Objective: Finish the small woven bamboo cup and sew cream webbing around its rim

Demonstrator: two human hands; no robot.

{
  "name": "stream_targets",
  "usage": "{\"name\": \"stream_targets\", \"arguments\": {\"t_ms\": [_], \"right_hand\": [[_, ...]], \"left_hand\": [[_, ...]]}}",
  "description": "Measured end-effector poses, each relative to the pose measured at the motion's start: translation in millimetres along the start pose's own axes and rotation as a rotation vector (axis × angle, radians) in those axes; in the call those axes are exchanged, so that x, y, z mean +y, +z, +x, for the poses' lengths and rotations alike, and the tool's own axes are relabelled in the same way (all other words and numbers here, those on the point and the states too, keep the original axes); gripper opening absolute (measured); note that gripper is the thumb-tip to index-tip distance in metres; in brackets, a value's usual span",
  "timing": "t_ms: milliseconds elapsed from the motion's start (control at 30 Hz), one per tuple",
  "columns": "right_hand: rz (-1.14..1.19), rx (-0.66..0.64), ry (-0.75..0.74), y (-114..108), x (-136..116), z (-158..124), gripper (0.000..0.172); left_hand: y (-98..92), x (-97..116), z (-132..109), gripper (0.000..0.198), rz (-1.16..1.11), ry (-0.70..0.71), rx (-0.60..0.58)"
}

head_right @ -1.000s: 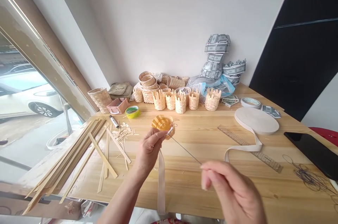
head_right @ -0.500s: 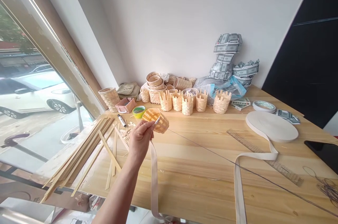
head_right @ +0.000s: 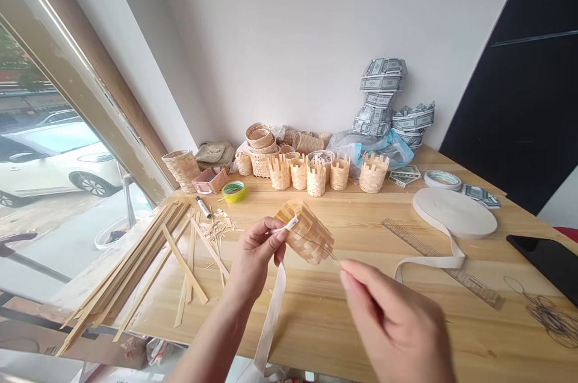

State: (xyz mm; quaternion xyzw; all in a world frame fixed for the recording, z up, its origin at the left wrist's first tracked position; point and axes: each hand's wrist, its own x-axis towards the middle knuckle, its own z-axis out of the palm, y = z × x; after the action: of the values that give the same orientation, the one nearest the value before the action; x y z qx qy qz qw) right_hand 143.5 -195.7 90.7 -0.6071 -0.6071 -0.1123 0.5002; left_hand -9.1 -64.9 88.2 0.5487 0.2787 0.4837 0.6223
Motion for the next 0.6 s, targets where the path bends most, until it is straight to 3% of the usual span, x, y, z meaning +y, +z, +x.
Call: {"name": "stream_targets", "arguments": {"t_ms": [100, 200, 600], "right_hand": [[0.008, -0.062, -0.068, 25, -19, 18, 0.017], [0.000, -0.077, -0.116, 35, -26, 22, 0.023], [-0.005, -0.063, -0.118, 29, -23, 20, 0.031]], "left_hand": [[7.2, 3, -6, 0.023, -0.037, -0.042, -0.051], [10.1, 4, -9, 0.023, -0.050, -0.055, -0.064], [16.0, 5, -10, 0.017, -0.013, -0.017, -0.099]]}}
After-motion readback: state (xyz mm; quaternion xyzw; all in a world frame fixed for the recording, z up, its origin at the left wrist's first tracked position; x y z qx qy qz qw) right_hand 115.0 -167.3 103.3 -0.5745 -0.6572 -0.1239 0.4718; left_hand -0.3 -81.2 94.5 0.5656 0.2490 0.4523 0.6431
